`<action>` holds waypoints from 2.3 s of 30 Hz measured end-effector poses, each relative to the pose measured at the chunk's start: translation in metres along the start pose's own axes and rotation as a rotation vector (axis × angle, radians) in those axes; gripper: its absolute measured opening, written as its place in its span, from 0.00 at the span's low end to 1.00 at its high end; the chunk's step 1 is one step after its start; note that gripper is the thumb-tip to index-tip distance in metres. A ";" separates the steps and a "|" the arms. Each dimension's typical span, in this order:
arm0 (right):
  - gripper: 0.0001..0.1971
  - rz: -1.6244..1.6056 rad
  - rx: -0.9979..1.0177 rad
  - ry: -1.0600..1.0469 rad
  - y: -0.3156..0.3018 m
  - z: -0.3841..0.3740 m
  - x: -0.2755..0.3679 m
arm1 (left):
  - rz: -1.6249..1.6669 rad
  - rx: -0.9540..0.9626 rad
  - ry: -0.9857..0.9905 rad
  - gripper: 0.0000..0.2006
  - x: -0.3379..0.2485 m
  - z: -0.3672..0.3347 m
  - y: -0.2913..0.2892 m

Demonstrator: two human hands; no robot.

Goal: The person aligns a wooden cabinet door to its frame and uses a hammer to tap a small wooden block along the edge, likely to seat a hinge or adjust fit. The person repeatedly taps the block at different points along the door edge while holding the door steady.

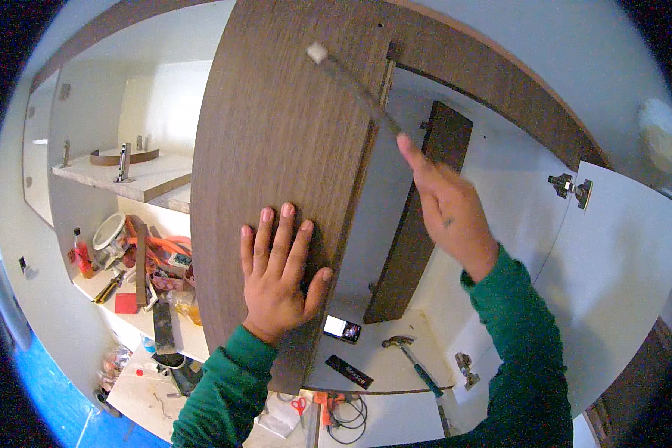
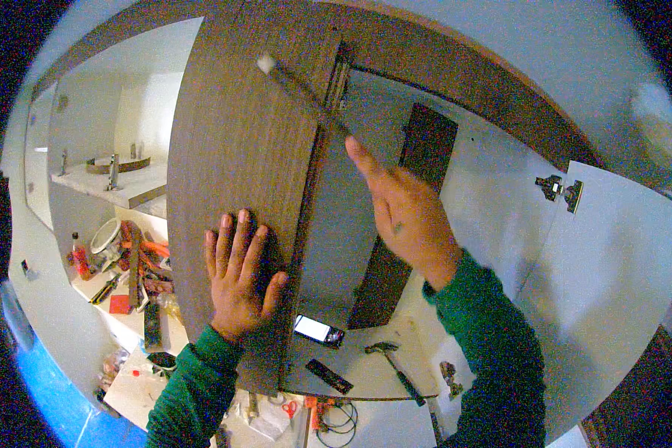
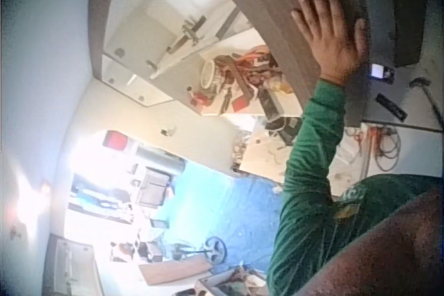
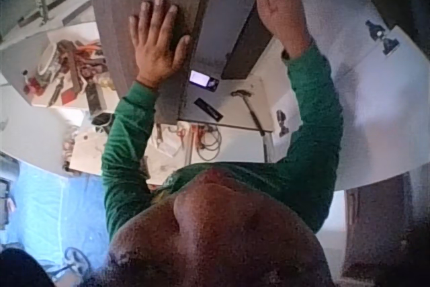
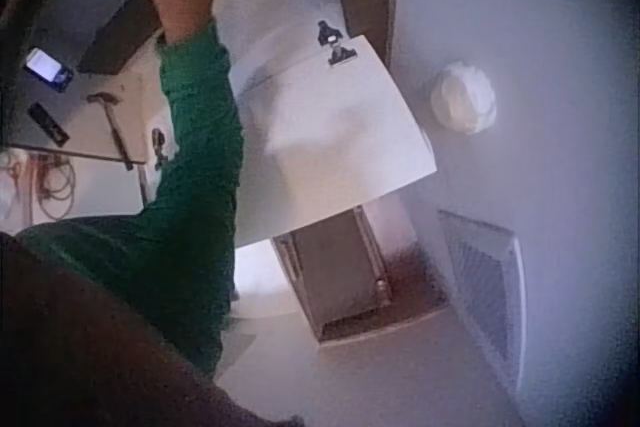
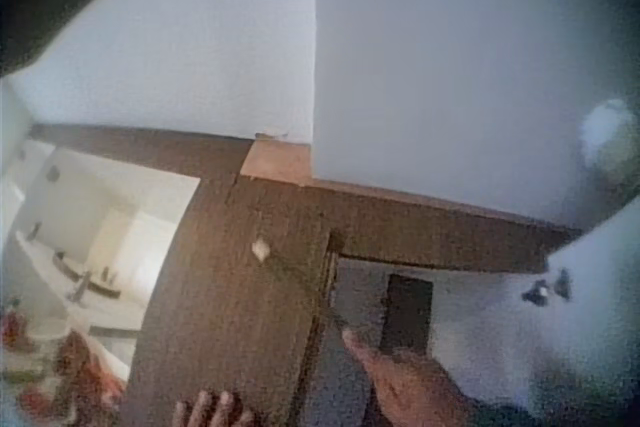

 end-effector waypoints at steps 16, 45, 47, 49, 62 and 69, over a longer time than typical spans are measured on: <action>0.28 -0.049 0.083 0.050 0.011 0.024 0.004 | 0.012 -0.014 0.006 0.32 -0.001 0.001 0.001; 0.32 -1.374 -0.305 0.876 0.042 0.276 -0.014 | -0.197 -0.080 0.219 0.41 -0.053 -0.154 0.007; 0.33 -1.412 -0.297 0.885 0.046 0.288 -0.013 | -0.213 -0.197 0.217 0.41 -0.054 -0.189 0.004; 0.37 -1.458 -0.326 0.882 0.050 0.298 -0.012 | -0.254 -0.257 0.238 0.41 -0.053 -0.219 0.001; 0.24 -1.547 -0.454 0.921 0.069 0.309 -0.019 | -0.306 -0.017 0.224 0.40 -0.054 -0.102 0.019; 0.24 -1.111 -0.298 0.611 0.014 0.200 -0.038 | 0.011 0.496 0.843 0.25 -0.104 0.074 0.008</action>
Point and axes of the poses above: each hand's wrist, its own z-axis away from the middle knuckle, its own y-axis out of the palm, x = y × z, the point moved 8 cm from there along -z, towards the middle knuckle, and after that the axes turned 14 degrees about -z, right-handed, at the moved point
